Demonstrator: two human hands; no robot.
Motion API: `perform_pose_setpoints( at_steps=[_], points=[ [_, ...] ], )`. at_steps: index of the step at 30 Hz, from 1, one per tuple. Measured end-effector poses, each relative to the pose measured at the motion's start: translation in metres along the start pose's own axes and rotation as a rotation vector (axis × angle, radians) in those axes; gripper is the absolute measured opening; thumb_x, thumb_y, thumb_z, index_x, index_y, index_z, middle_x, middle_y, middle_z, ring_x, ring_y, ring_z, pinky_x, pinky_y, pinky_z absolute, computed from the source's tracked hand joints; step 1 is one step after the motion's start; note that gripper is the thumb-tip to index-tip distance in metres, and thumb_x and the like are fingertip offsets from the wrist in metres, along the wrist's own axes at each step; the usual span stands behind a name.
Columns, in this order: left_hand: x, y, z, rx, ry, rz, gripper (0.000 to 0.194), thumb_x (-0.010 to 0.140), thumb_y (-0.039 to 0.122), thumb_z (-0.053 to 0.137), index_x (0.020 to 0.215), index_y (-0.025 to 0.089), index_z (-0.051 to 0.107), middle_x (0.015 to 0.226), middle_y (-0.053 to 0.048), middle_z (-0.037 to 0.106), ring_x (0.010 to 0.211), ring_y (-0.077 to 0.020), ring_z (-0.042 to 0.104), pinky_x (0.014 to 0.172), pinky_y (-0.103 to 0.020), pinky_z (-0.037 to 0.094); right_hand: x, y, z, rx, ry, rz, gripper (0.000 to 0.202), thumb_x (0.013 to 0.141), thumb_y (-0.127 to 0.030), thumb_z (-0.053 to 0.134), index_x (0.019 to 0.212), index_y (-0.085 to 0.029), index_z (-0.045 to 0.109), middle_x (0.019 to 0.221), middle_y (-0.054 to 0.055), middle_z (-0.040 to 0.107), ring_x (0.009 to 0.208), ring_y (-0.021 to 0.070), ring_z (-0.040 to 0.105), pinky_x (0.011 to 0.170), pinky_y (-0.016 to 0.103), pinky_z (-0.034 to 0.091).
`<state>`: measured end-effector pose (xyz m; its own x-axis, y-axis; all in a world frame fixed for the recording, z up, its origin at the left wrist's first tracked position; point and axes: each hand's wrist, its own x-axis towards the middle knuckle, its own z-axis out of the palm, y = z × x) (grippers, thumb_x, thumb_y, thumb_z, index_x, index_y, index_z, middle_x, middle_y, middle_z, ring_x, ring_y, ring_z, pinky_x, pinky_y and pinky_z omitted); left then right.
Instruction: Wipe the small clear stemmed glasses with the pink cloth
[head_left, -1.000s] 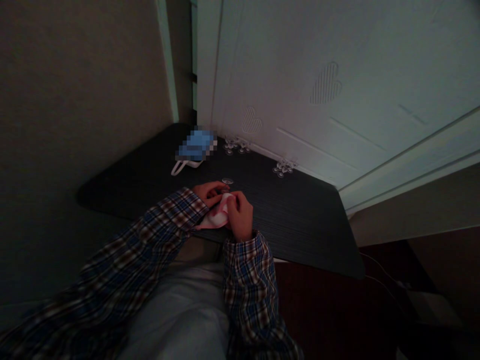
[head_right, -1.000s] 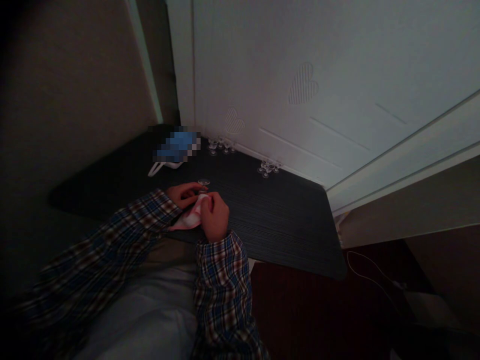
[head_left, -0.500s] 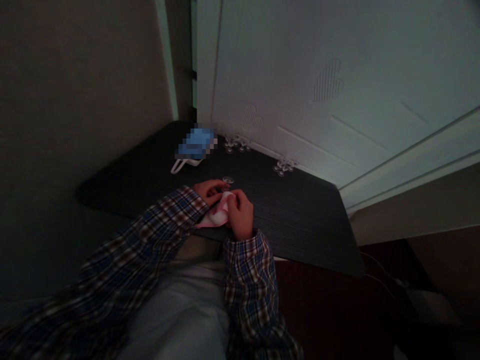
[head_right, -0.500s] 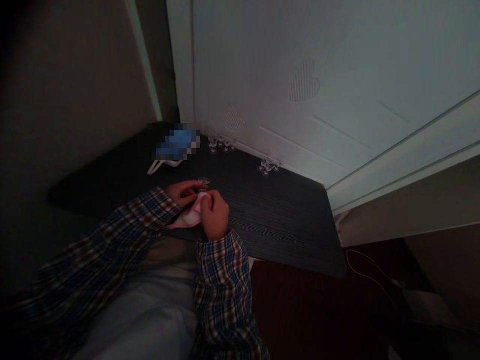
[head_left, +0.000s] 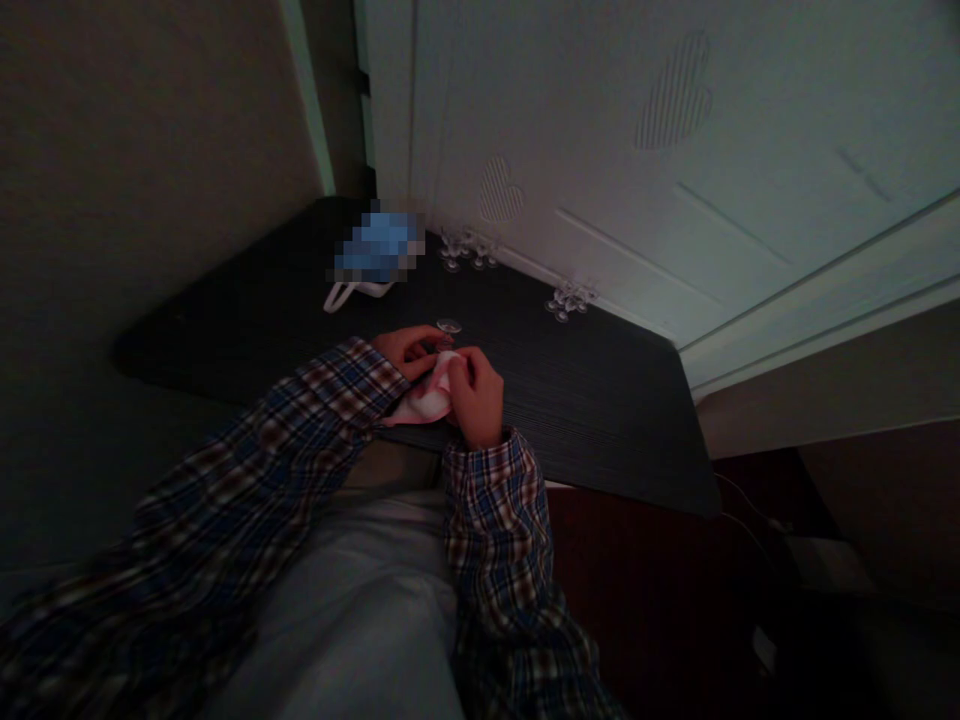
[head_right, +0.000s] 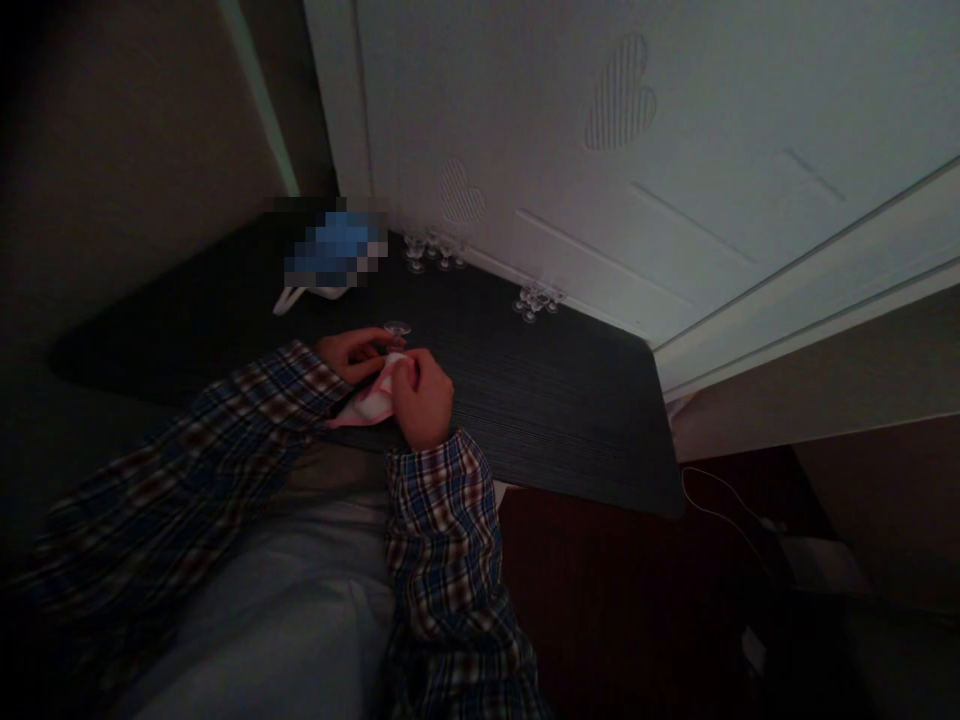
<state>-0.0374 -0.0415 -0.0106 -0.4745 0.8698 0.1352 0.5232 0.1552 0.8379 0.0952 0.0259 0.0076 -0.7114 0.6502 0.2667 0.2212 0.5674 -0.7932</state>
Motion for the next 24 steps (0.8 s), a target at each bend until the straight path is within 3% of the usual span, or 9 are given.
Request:
perform_pose_setpoints(
  at_steps=[16,24],
  points=[
    [-0.0014,0.0044,0.0011,0.04,0.04,-0.034,0.043,0.068,0.035,0.048,0.107,0.017,0.054,0.096,-0.004,0.062,0.066,-0.0112,0.056,0.056,-0.02,0.044,0.0012,0.0021,0.0008,-0.002,-0.004,-0.03,0.021,0.084,-0.033,0.032,0.086,-0.021,0.049,0.075,-0.002,0.053,0.07,0.009,0.051,0.067,0.021,0.036],
    [0.0004,0.0087,-0.0051,0.023,-0.03,-0.051,0.042,0.066,0.036,0.05,0.104,0.018,0.055,0.096,-0.003,0.062,0.068,-0.0117,0.057,0.058,-0.02,0.045,0.0007,0.0006,-0.0009,0.003,-0.015,-0.013,0.021,0.083,-0.032,0.032,0.086,-0.021,0.05,0.076,-0.002,0.053,0.07,0.0091,0.051,0.067,0.021,0.037]
  ],
)
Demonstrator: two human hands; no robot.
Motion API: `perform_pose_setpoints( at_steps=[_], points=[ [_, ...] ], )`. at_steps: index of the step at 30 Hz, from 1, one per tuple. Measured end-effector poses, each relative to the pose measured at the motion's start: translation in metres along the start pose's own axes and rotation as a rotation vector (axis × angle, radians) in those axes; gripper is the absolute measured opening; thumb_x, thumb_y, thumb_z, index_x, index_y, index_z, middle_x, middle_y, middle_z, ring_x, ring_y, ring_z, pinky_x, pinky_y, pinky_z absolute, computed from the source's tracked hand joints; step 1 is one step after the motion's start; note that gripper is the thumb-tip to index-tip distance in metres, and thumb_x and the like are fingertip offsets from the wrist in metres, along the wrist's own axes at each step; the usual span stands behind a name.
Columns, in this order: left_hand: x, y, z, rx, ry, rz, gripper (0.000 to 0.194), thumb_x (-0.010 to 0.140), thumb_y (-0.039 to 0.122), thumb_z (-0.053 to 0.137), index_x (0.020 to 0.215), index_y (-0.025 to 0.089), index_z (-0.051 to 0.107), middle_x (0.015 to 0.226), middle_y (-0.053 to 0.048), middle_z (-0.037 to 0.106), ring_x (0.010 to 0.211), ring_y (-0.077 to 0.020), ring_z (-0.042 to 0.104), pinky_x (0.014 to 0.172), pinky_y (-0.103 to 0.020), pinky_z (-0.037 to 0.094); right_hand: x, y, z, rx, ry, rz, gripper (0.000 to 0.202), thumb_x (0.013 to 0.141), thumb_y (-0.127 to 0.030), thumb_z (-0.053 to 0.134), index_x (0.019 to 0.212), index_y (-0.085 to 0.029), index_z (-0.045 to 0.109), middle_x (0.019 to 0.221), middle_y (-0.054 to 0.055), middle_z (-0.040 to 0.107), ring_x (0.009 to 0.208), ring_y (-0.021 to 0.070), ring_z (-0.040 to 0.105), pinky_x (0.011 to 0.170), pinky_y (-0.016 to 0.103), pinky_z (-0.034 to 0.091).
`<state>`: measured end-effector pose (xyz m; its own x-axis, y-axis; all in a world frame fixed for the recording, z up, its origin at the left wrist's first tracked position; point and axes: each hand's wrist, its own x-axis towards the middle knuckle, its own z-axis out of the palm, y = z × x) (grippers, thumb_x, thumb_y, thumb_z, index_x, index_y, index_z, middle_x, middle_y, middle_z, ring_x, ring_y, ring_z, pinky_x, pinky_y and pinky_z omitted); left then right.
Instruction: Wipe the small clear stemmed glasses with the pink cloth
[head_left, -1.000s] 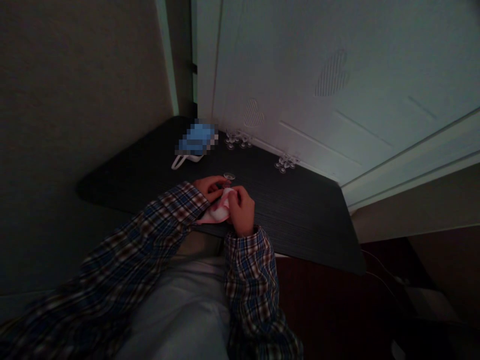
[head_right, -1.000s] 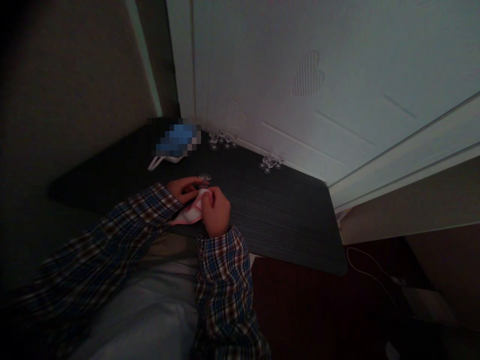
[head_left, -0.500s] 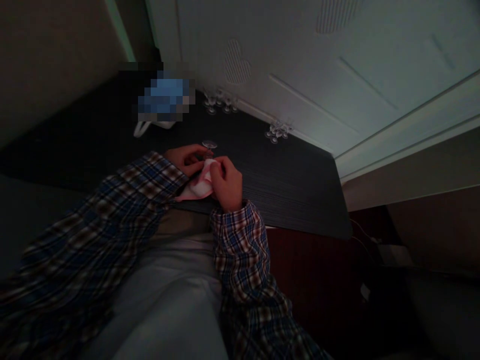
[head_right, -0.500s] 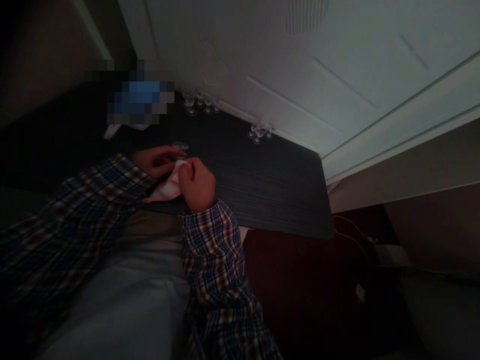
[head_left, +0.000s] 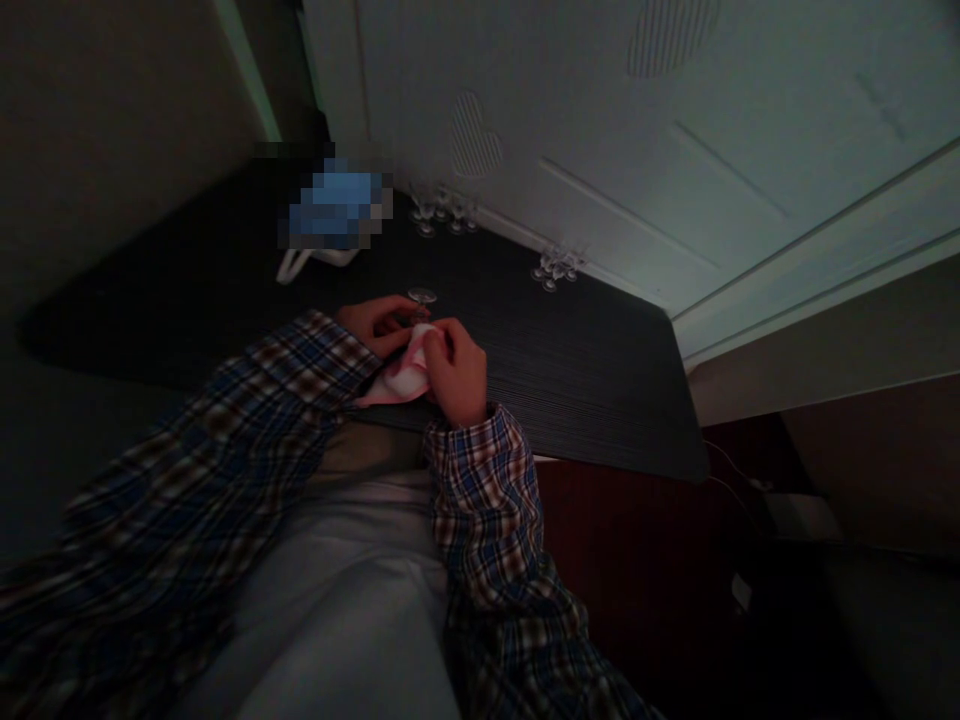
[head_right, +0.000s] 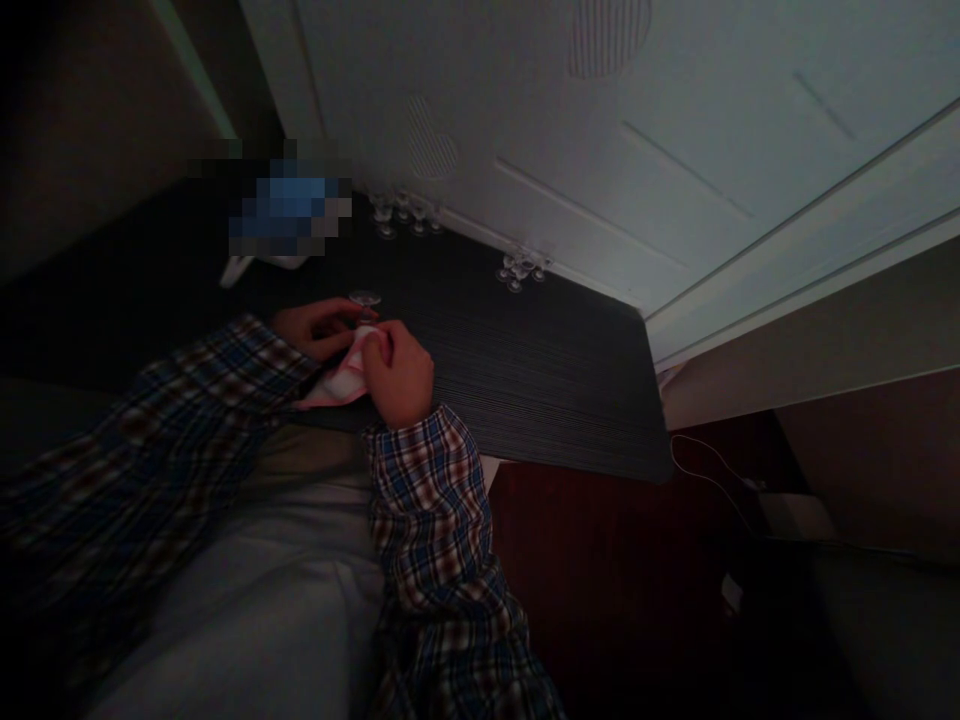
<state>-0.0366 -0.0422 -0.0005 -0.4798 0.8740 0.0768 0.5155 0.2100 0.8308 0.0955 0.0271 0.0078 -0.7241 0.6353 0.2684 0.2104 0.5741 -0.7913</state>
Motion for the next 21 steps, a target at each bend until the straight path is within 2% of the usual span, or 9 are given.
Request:
perform_pose_setpoints(
  at_steps=[8,21],
  points=[
    [0.0008,-0.0068,0.0055,-0.022,0.033,-0.003,0.044,0.066,0.037,0.05,0.105,0.017,0.054,0.092,-0.004,0.062,0.064,-0.0115,0.056,0.055,-0.02,0.044,0.0003,-0.0004,0.0005,-0.014,0.015,-0.007,0.02,0.083,-0.031,0.032,0.084,-0.021,0.05,0.073,-0.003,0.053,0.068,0.0091,0.05,0.066,0.021,0.036],
    [-0.0001,-0.0041,0.0066,-0.036,0.064,-0.01,0.043,0.065,0.039,0.051,0.102,0.019,0.056,0.095,-0.004,0.062,0.065,-0.0132,0.056,0.056,-0.022,0.045,-0.0003,-0.001,0.0,0.01,-0.002,0.01,0.021,0.083,-0.031,0.032,0.085,-0.021,0.05,0.074,-0.003,0.053,0.068,0.009,0.05,0.064,0.02,0.036]
  ],
)
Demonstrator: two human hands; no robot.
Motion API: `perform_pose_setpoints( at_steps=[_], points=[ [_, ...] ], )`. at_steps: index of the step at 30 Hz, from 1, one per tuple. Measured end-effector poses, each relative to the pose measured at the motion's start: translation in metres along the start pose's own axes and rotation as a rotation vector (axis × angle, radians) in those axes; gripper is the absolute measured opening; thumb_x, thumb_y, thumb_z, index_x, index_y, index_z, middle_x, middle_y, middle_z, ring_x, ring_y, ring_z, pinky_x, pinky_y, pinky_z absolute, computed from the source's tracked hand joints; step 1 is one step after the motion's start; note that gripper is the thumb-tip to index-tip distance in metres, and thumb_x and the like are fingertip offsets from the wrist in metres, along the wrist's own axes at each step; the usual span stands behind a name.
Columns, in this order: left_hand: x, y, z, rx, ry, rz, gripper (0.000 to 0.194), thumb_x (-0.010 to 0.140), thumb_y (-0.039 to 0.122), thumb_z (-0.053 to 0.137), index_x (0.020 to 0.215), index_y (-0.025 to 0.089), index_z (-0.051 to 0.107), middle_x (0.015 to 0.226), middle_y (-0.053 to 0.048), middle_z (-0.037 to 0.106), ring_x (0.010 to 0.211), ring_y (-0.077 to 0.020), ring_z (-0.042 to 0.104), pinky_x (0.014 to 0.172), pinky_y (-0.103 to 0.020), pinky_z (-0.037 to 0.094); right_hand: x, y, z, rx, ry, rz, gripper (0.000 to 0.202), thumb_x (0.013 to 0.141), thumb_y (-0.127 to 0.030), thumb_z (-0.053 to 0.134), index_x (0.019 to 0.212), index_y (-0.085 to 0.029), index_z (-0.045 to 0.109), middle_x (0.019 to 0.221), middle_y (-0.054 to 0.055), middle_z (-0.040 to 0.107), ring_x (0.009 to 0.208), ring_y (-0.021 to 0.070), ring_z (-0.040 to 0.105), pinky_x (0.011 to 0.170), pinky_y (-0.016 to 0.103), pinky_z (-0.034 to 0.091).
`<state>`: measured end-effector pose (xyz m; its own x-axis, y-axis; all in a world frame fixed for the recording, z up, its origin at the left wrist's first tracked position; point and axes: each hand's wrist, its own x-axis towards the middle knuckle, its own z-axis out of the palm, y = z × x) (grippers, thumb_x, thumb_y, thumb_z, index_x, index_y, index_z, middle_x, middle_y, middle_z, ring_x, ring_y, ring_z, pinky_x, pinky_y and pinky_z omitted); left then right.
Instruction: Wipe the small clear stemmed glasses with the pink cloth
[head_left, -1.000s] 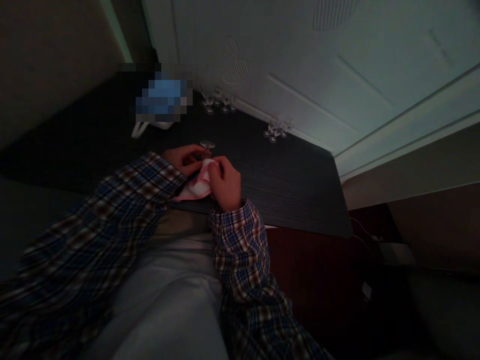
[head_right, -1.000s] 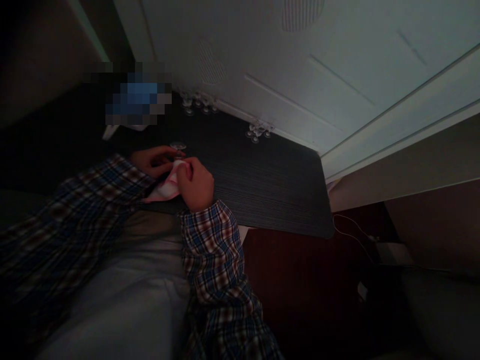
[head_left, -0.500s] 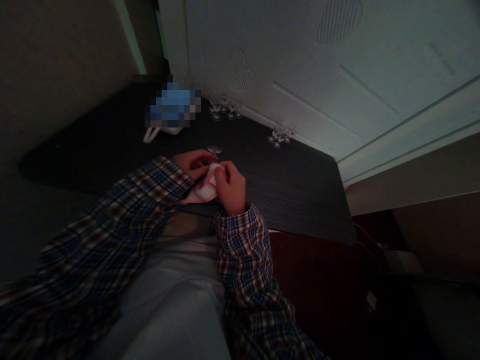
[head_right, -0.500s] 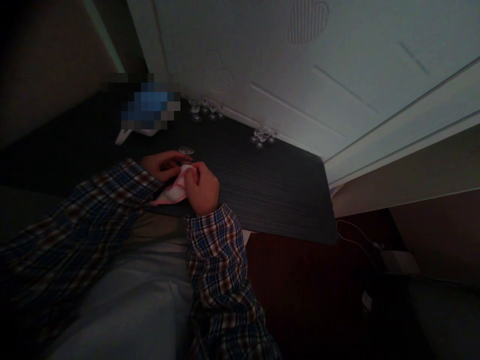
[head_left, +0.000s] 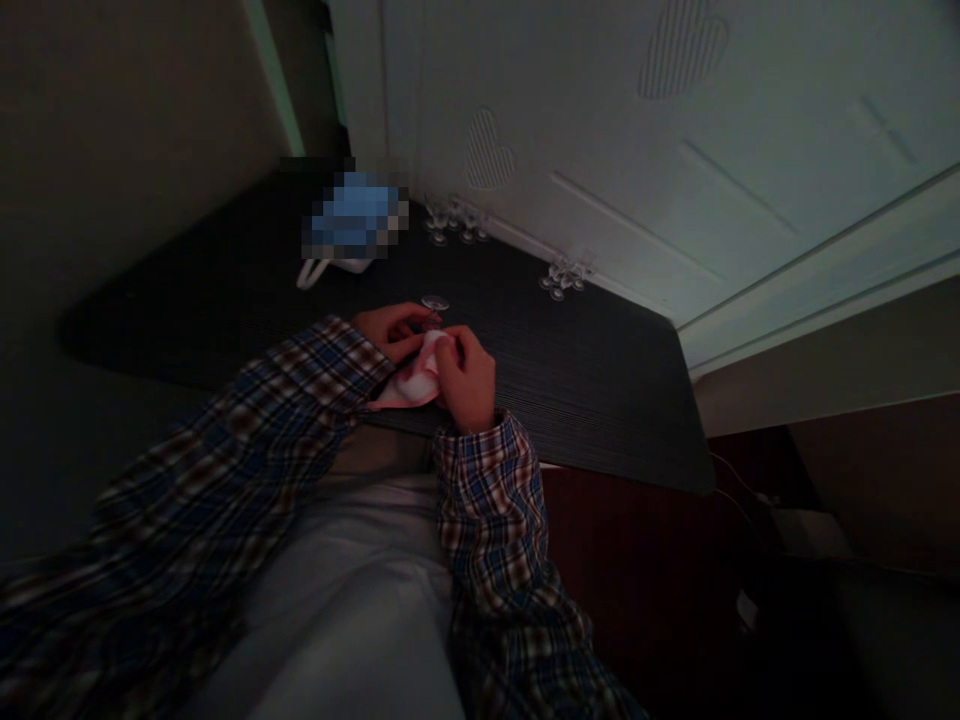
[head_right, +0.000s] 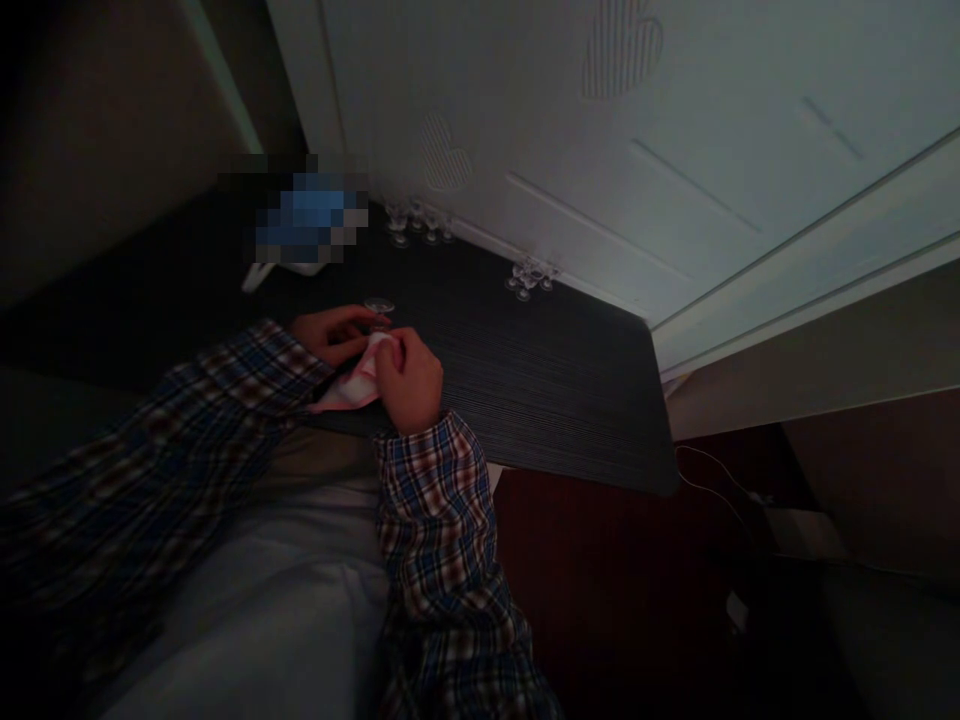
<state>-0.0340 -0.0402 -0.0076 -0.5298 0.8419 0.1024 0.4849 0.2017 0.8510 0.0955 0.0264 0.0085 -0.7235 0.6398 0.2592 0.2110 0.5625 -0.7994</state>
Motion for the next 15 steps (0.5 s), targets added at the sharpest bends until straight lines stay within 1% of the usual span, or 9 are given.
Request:
perform_pose_setpoints(
  at_steps=[4,8,12,15],
  points=[
    [0.0002,0.0014,-0.0013,-0.009,-0.015,-0.011,0.042,0.065,0.039,0.051,0.102,0.019,0.057,0.092,-0.004,0.063,0.065,-0.0137,0.057,0.055,-0.021,0.046,0.0002,0.0008,0.0006,-0.002,0.0,-0.001,0.021,0.083,-0.031,0.032,0.086,-0.021,0.05,0.073,-0.002,0.054,0.068,0.009,0.051,0.064,0.02,0.036],
    [-0.0003,0.0033,-0.0027,-0.009,-0.021,-0.002,0.041,0.065,0.036,0.05,0.102,0.018,0.056,0.093,-0.004,0.063,0.065,-0.0126,0.057,0.056,-0.021,0.045,-0.0003,0.0013,0.0005,-0.003,0.01,-0.015,0.022,0.083,-0.031,0.031,0.086,-0.021,0.05,0.073,-0.002,0.054,0.067,0.0092,0.051,0.064,0.02,0.035],
    [-0.0008,0.0038,-0.0029,0.016,-0.029,0.003,0.042,0.066,0.034,0.05,0.104,0.016,0.055,0.088,-0.004,0.063,0.064,-0.0119,0.056,0.055,-0.02,0.044,-0.0006,0.0011,0.0002,-0.001,0.01,-0.018,0.022,0.083,-0.032,0.031,0.085,-0.021,0.05,0.073,-0.002,0.053,0.067,0.0094,0.05,0.063,0.02,0.035],
    [-0.0009,0.0023,-0.0022,0.029,-0.023,0.02,0.043,0.067,0.034,0.049,0.105,0.016,0.054,0.091,-0.004,0.062,0.064,-0.0117,0.056,0.054,-0.02,0.043,-0.0006,0.0005,-0.0001,-0.002,0.006,-0.013,0.022,0.083,-0.033,0.031,0.085,-0.021,0.05,0.073,-0.002,0.053,0.068,0.0094,0.05,0.064,0.02,0.035]
  ],
)
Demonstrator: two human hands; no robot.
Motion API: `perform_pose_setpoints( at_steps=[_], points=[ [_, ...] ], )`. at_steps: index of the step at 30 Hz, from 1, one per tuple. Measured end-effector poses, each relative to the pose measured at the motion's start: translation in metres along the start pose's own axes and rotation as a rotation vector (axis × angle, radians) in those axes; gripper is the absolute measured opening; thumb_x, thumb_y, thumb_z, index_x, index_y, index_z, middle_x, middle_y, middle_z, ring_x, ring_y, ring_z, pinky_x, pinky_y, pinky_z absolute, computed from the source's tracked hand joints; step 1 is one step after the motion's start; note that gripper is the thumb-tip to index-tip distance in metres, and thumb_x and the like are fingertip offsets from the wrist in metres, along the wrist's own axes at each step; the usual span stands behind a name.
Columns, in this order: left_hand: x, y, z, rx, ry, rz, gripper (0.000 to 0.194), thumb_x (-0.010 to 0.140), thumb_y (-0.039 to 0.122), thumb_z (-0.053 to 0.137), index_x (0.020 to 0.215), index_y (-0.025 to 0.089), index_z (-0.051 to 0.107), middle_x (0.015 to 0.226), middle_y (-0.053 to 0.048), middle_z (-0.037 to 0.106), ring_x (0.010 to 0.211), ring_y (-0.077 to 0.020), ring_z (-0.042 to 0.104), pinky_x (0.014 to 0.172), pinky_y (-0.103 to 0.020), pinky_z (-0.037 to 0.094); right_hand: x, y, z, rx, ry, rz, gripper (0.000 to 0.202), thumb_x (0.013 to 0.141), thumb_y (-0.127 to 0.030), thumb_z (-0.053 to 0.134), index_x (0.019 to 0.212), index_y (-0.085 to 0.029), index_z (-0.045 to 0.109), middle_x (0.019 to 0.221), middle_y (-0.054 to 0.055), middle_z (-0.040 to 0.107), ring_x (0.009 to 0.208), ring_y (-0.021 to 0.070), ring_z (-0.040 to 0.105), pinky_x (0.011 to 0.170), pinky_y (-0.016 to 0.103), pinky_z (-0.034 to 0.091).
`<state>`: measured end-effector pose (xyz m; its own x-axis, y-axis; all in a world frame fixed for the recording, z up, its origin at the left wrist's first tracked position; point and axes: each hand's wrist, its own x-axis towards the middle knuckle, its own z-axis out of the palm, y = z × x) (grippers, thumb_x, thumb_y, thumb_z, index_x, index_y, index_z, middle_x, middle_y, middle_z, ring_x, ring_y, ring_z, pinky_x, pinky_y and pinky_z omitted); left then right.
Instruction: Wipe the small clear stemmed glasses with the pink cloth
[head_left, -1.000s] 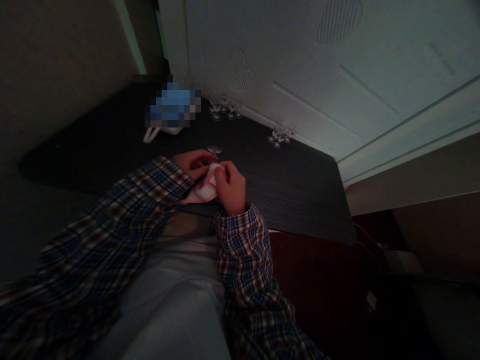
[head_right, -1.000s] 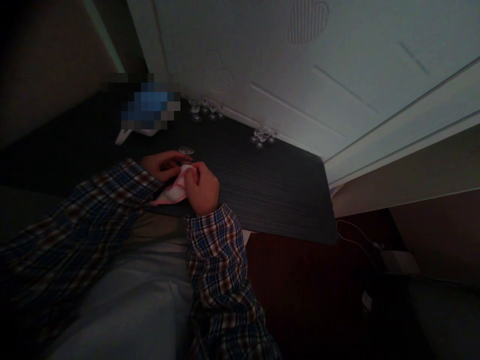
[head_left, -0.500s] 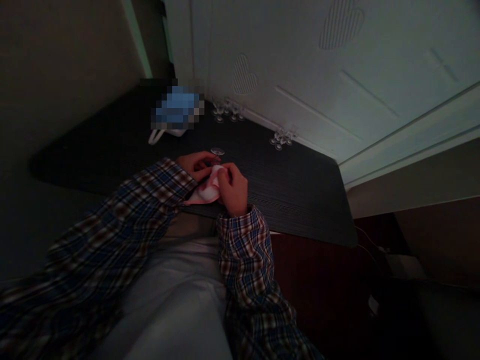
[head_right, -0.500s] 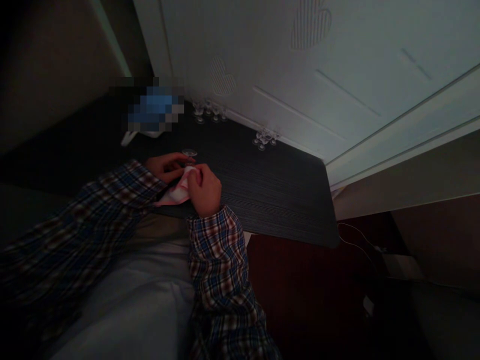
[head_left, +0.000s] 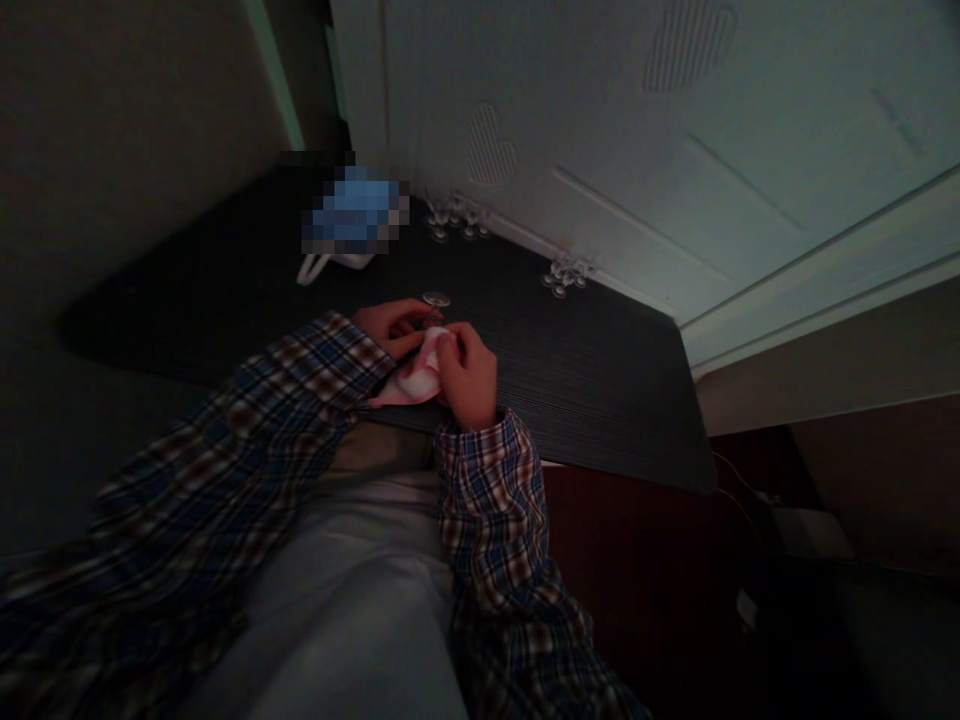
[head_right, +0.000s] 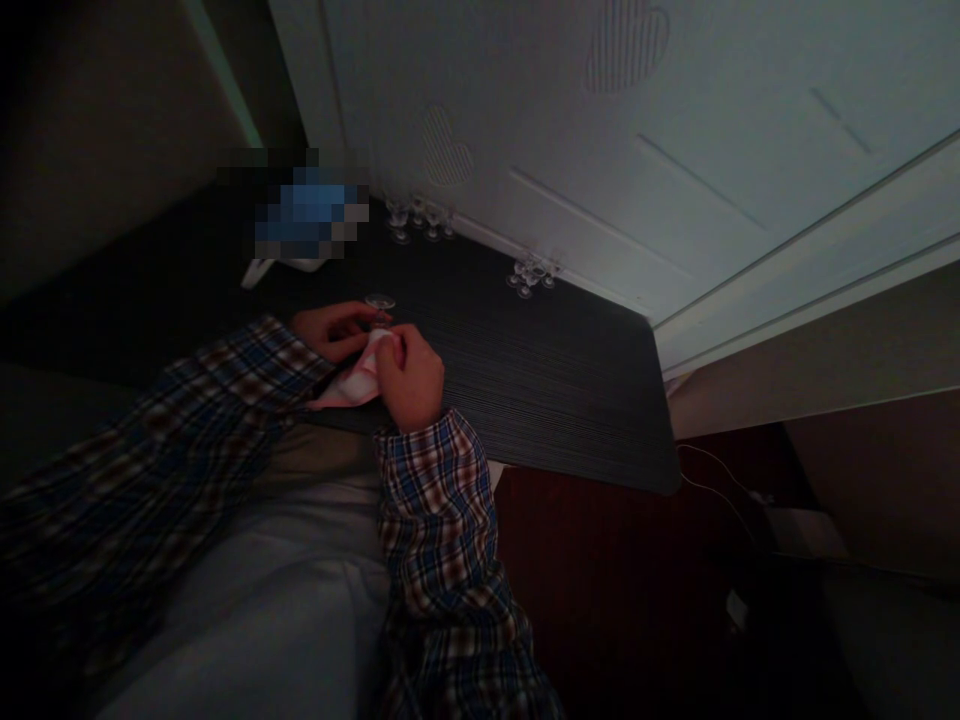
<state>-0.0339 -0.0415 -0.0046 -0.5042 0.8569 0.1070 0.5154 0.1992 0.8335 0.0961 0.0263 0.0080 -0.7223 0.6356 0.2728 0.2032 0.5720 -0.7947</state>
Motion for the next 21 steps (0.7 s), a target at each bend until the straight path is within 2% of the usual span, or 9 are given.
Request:
perform_pose_setpoints(
  at_steps=[9,15,21],
  points=[
    [0.0009,-0.0031,-0.0001,-0.004,-0.015,-0.005,0.043,0.067,0.033,0.048,0.107,0.017,0.053,0.099,-0.005,0.061,0.069,-0.0128,0.057,0.059,-0.021,0.046,0.0004,0.0005,-0.0003,0.007,-0.002,-0.01,0.022,0.084,-0.032,0.031,0.086,-0.021,0.05,0.075,-0.002,0.054,0.07,0.0095,0.051,0.066,0.02,0.035],
    [0.0015,-0.0017,-0.002,0.01,-0.045,-0.021,0.044,0.067,0.034,0.049,0.108,0.016,0.052,0.096,-0.005,0.062,0.07,-0.0129,0.058,0.059,-0.02,0.045,0.0013,0.0016,0.0008,0.011,0.009,-0.026,0.021,0.084,-0.031,0.032,0.084,-0.02,0.05,0.076,-0.002,0.054,0.071,0.0096,0.051,0.066,0.021,0.035],
    [0.0012,-0.0035,0.0005,-0.015,-0.02,0.006,0.043,0.068,0.036,0.049,0.107,0.017,0.053,0.103,-0.005,0.06,0.071,-0.0134,0.058,0.061,-0.023,0.047,0.0012,0.0006,-0.0002,0.02,0.001,-0.025,0.021,0.083,-0.031,0.032,0.084,-0.021,0.05,0.074,-0.002,0.054,0.069,0.0091,0.05,0.064,0.02,0.035]
  ],
)
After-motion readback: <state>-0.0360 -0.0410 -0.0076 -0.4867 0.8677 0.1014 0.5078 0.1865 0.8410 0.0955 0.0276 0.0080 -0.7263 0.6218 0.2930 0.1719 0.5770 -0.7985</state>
